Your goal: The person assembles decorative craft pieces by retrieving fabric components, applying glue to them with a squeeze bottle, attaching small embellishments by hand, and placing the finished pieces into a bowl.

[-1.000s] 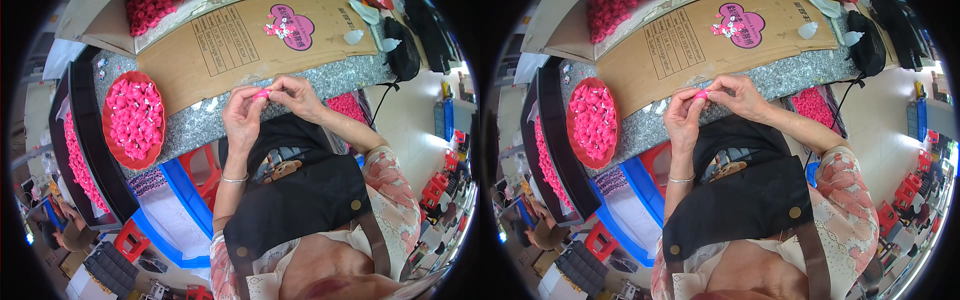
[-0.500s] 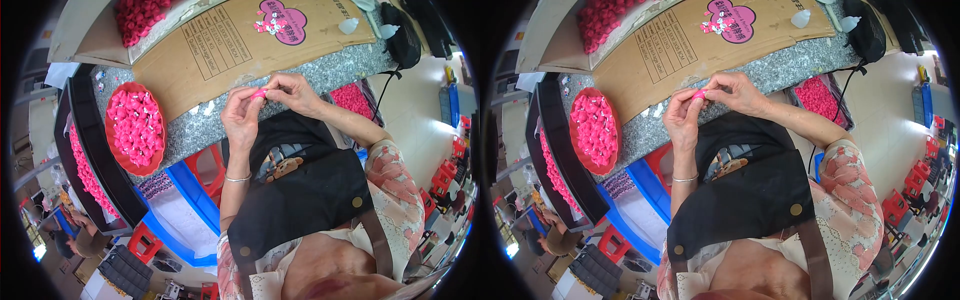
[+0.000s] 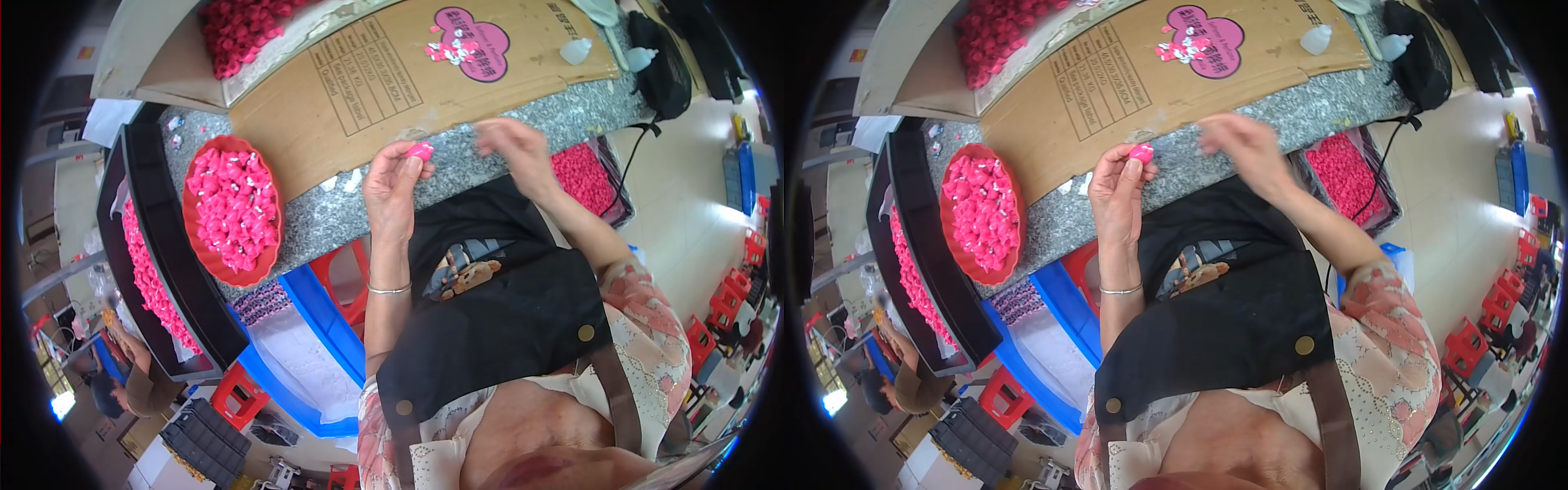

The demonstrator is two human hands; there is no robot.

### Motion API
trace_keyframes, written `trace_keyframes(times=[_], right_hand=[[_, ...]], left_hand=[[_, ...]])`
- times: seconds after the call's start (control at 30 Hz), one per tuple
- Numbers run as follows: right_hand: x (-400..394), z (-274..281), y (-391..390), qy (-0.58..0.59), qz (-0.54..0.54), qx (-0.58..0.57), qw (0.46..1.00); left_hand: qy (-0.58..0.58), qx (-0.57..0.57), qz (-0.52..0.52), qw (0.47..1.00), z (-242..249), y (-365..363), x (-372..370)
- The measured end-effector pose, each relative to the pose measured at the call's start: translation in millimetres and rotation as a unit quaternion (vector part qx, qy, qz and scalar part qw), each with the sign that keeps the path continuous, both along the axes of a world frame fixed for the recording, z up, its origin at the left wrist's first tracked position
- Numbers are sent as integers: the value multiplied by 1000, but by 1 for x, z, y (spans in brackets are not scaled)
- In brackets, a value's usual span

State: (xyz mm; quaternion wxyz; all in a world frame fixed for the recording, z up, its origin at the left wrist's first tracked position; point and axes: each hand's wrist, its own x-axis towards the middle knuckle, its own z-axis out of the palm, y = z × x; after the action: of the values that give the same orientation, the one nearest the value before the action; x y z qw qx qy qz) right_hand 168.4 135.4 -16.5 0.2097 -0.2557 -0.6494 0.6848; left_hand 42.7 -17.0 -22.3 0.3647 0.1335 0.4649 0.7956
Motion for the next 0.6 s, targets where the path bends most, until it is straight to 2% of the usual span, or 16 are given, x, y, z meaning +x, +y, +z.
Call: trace_keyframes(times=[0.03,0.1,0.13,0.2,0.27,0.3,0.37,0.47,0.5,0.53,0.6], right_hand=[[12,-2,7,29,-91,34,995],[32,-15,31,61,-271,113,954],[41,-17,49,73,-319,167,930],[60,-25,93,3,-387,257,885],[62,-18,121,16,-378,270,885],[60,-19,134,32,-361,272,891],[50,-14,150,35,-333,298,894],[37,-21,169,-2,-288,272,918],[33,-24,174,-22,-270,256,928],[30,-24,175,-26,-266,250,931],[34,-39,189,-34,-235,223,945]], left_hand=[[-9,4,7,1000,2,-5,-6],[60,-66,64,994,13,-21,-21],[96,-98,92,986,21,-30,-30],[255,-127,216,934,47,-55,-53],[456,-239,283,809,48,-96,-97],[600,-402,312,618,70,-100,-104],[615,-454,402,504,86,-89,-115],[646,-330,337,599,85,-48,-147],[610,-321,327,647,73,-30,-163],[497,-307,290,758,72,-5,-170],[572,-384,294,662,49,27,-211]])
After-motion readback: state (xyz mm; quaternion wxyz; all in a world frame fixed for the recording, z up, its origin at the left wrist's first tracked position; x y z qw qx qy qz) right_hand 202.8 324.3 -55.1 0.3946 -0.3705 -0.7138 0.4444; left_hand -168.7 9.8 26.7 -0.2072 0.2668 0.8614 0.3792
